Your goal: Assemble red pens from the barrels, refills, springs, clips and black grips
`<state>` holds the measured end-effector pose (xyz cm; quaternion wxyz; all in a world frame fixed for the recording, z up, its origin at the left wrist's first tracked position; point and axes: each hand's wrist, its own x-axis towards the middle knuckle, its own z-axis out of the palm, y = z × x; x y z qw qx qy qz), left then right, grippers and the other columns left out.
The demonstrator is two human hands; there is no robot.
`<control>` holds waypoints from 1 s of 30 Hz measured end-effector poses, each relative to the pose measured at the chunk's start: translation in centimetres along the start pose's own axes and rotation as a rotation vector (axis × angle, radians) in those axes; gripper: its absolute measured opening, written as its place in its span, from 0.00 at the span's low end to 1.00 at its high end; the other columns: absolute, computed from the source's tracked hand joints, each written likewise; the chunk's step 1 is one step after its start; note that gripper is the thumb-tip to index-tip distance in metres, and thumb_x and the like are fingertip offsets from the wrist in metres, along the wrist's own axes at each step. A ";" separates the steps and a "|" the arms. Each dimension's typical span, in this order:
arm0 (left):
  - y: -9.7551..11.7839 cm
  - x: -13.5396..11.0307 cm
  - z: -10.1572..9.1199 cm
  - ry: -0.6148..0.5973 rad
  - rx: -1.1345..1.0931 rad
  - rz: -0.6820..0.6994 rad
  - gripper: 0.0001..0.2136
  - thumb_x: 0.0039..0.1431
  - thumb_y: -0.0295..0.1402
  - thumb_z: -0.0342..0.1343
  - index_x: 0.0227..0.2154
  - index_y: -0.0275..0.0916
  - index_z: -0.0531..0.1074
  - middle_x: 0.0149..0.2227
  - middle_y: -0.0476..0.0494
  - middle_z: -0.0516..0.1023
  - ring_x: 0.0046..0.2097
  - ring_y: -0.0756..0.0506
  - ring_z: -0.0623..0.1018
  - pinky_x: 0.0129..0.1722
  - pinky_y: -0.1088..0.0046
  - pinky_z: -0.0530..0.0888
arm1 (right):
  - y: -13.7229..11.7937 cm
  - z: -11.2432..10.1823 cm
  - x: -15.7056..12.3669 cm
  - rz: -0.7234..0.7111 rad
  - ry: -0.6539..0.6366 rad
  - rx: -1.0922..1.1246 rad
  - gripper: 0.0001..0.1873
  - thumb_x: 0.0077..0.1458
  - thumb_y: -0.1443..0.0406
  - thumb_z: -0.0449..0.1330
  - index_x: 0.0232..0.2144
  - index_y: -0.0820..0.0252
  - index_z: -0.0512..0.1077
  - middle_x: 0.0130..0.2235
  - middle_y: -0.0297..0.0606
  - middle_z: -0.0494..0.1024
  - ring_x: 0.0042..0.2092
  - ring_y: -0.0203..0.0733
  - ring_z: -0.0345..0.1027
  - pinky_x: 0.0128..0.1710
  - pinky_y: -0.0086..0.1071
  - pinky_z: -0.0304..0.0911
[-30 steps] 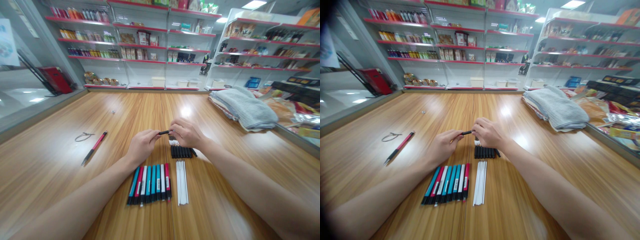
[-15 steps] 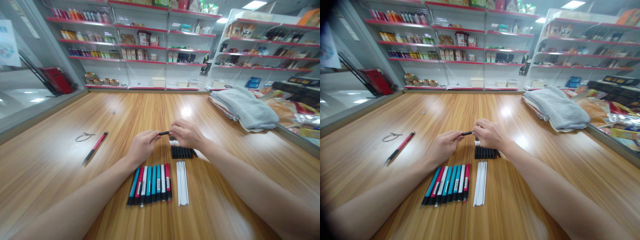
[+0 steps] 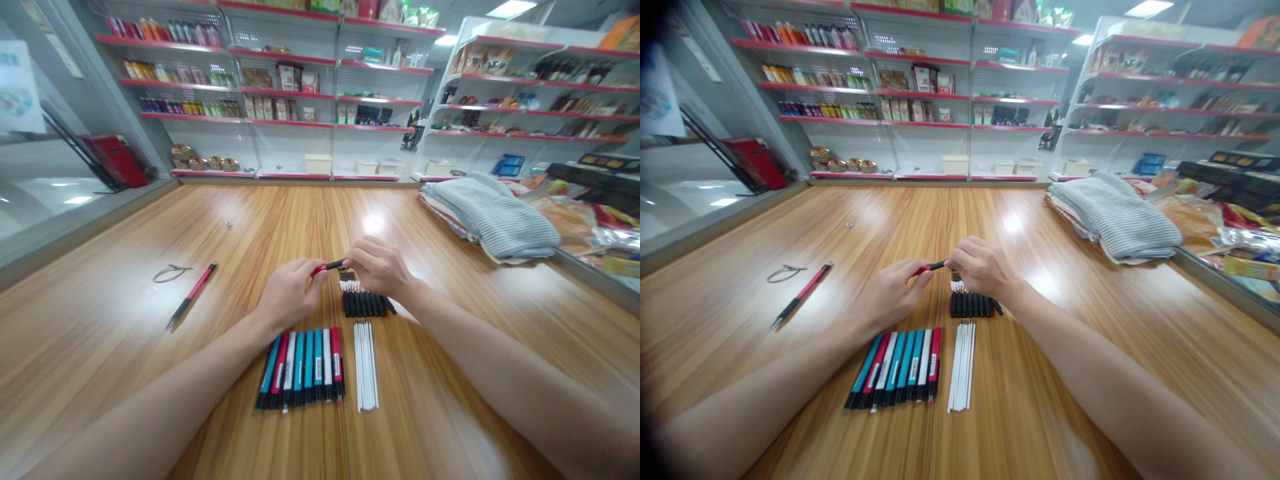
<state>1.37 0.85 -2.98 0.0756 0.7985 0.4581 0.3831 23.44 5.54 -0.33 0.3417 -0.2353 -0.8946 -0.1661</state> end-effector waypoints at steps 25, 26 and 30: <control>-0.7 0.8 0.0 0.343 -0.762 -0.314 0.10 0.59 0.37 0.59 0.33 0.34 0.73 0.24 0.49 0.70 0.27 0.53 0.70 0.28 0.78 0.66 | -0.7 -0.4 0.4 0.431 0.212 0.216 0.21 0.60 0.66 0.52 0.17 0.60 0.51 0.19 0.30 0.53 0.22 0.32 0.49 0.25 0.32 0.42; -0.6 0.8 0.0 0.364 -0.822 -0.314 0.09 0.58 0.37 0.59 0.34 0.34 0.72 0.25 0.48 0.72 0.28 0.52 0.72 0.29 0.77 0.68 | -0.7 -0.3 0.3 0.435 0.212 0.218 0.21 0.61 0.66 0.52 0.17 0.59 0.50 0.19 0.30 0.52 0.22 0.31 0.48 0.25 0.32 0.42; -0.8 1.2 0.4 0.437 -1.179 -0.394 0.11 0.54 0.34 0.63 0.36 0.37 0.68 0.33 0.45 0.77 0.37 0.48 0.79 0.36 0.72 0.75 | -0.7 0.3 -0.3 0.298 0.157 0.159 0.18 0.61 0.65 0.51 0.19 0.60 0.57 0.21 0.33 0.59 0.26 0.34 0.53 0.28 0.33 0.46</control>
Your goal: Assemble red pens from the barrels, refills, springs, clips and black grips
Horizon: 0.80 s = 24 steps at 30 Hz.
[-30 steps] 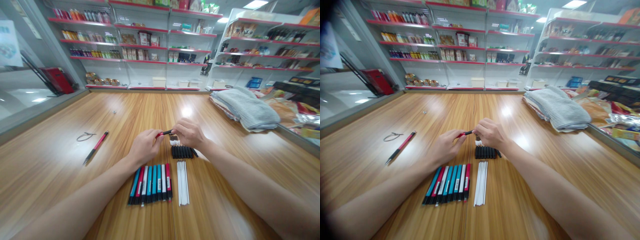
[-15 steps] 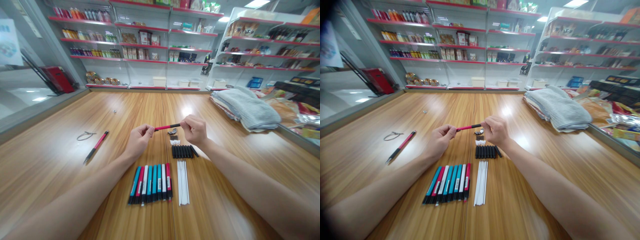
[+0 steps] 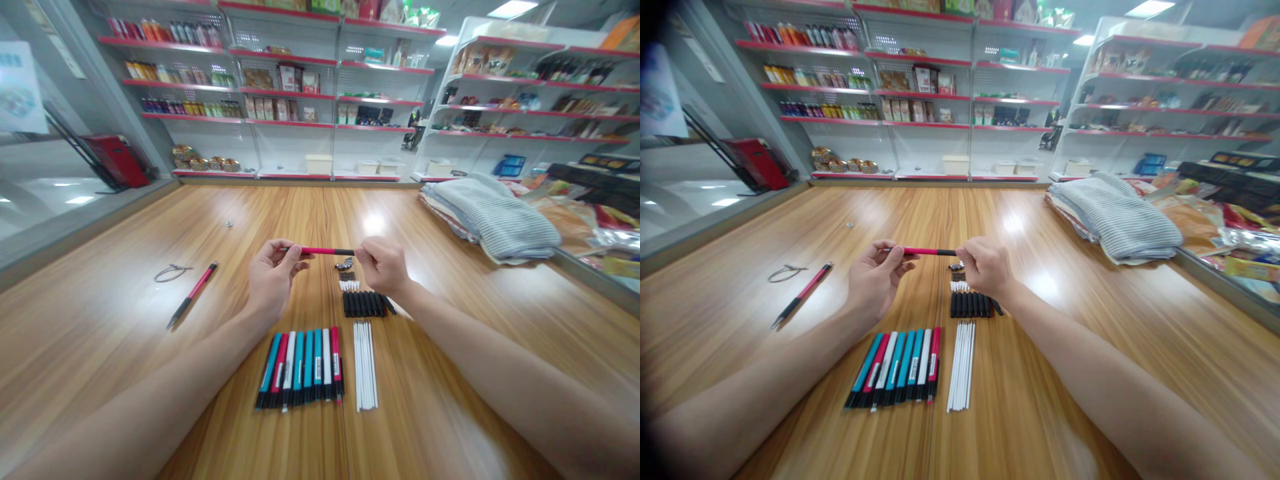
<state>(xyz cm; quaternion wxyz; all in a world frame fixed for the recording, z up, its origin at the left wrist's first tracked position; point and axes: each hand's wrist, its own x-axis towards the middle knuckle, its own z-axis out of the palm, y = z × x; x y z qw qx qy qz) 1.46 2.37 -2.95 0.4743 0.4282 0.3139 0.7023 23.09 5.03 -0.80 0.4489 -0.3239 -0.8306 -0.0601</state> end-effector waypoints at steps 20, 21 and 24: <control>1.4 -1.4 1.8 -0.140 0.104 -0.252 0.25 0.54 0.38 0.63 0.54 0.41 0.63 0.39 0.39 0.80 0.34 0.44 0.81 0.33 0.67 0.80 | -3.5 -0.6 1.7 0.766 -0.949 0.955 0.19 0.47 0.53 0.67 0.24 0.66 0.72 0.16 0.28 0.63 0.18 0.26 0.53 0.15 0.22 0.42; 1.6 -1.4 1.8 -0.158 0.112 -0.264 0.27 0.54 0.37 0.63 0.55 0.41 0.63 0.39 0.39 0.80 0.34 0.44 0.81 0.32 0.67 0.80 | -3.5 -0.6 1.6 0.768 -0.955 0.949 0.19 0.46 0.53 0.67 0.25 0.66 0.73 0.16 0.28 0.63 0.17 0.26 0.52 0.14 0.22 0.41; 1.9 -1.2 1.8 -0.203 0.120 -0.305 0.26 0.53 0.37 0.64 0.55 0.40 0.65 0.39 0.37 0.80 0.33 0.44 0.81 0.31 0.68 0.79 | -3.4 -0.6 1.5 0.765 -0.974 0.931 0.19 0.48 0.53 0.66 0.26 0.67 0.75 0.13 0.28 0.62 0.15 0.26 0.51 0.13 0.22 0.40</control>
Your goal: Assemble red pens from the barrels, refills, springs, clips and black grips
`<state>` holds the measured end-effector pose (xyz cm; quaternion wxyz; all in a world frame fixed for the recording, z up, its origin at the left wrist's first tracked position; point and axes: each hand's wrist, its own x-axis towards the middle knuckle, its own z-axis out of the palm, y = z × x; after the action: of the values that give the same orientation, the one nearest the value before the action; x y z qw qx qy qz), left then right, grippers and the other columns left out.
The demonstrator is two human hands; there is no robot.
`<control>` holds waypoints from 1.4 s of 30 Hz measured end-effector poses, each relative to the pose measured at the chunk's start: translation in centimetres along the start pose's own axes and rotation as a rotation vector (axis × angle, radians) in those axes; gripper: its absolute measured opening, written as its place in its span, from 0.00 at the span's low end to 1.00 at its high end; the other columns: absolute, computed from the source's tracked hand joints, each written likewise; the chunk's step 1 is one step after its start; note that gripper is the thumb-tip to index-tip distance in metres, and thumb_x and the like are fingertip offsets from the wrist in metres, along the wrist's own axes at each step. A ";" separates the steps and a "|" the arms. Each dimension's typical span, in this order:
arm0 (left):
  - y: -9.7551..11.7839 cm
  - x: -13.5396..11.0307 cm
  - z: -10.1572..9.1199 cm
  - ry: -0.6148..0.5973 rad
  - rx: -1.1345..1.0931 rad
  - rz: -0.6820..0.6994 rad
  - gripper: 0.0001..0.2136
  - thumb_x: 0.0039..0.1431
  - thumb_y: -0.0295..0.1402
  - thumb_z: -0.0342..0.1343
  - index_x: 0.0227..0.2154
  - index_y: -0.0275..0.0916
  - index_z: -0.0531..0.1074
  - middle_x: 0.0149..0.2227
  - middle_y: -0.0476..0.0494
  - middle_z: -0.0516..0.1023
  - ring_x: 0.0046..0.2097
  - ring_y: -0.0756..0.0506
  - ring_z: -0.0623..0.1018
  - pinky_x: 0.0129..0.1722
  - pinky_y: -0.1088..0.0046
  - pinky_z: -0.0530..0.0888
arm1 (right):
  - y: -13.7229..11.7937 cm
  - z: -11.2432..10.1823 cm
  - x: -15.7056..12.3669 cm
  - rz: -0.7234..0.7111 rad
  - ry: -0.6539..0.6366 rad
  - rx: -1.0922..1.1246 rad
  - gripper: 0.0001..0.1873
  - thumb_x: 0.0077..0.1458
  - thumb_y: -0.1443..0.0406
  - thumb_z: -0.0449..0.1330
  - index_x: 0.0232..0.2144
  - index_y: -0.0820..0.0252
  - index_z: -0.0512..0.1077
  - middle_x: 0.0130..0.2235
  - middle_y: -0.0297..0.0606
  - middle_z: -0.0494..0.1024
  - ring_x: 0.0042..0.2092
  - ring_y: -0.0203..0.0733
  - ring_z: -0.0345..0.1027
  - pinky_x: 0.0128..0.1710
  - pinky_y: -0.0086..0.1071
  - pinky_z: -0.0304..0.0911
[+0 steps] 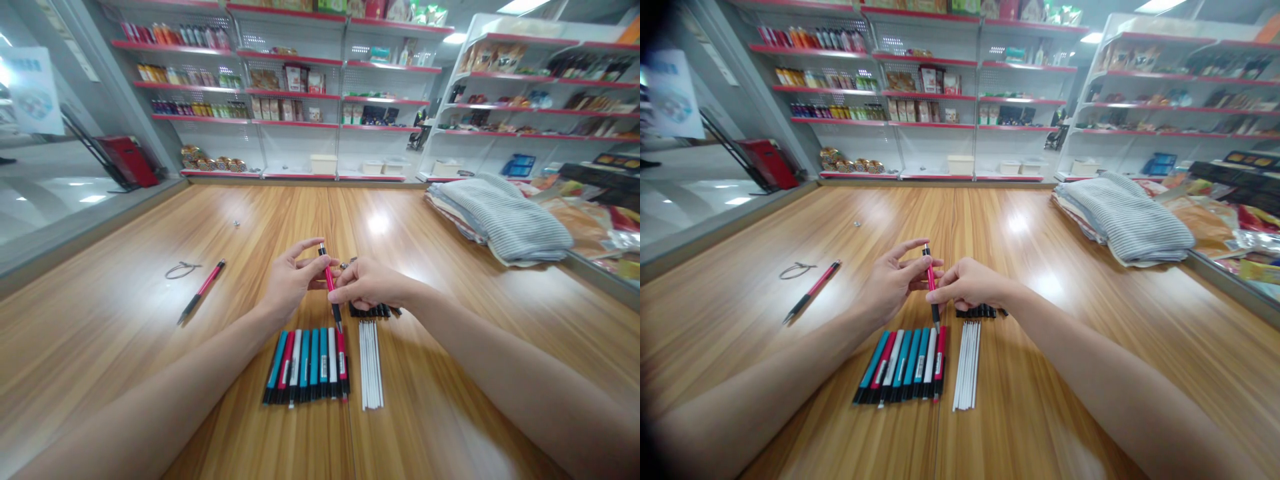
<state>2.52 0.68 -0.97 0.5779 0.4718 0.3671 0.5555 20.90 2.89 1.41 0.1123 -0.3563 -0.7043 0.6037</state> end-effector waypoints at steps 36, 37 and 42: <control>0.9 0.4 -0.2 -0.030 -0.090 -0.057 0.27 0.55 0.33 0.62 0.58 0.38 0.62 0.41 0.37 0.80 0.34 0.46 0.81 0.34 0.70 0.79 | -0.3 0.3 0.0 -0.034 0.064 0.083 0.19 0.46 0.53 0.67 0.25 0.66 0.73 0.14 0.27 0.62 0.16 0.25 0.52 0.14 0.22 0.41; 1.0 0.4 -0.2 -0.041 -0.105 -0.063 0.28 0.55 0.32 0.62 0.58 0.38 0.61 0.41 0.37 0.80 0.34 0.47 0.81 0.34 0.71 0.78 | -0.3 0.3 0.0 -0.041 0.057 0.089 0.19 0.47 0.53 0.67 0.26 0.66 0.73 0.15 0.27 0.62 0.16 0.25 0.52 0.14 0.22 0.41; 1.0 0.4 -0.3 -0.049 -0.091 -0.046 0.28 0.55 0.32 0.63 0.58 0.43 0.62 0.38 0.42 0.79 0.33 0.48 0.80 0.33 0.71 0.78 | -0.5 0.2 -0.1 -0.039 0.015 0.073 0.18 0.49 0.54 0.66 0.30 0.66 0.75 0.16 0.29 0.66 0.17 0.26 0.54 0.14 0.23 0.43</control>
<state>1.95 1.02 -0.06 0.6203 0.4501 0.3380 0.5462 20.67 2.70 1.81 0.1423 -0.3426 -0.6877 0.6240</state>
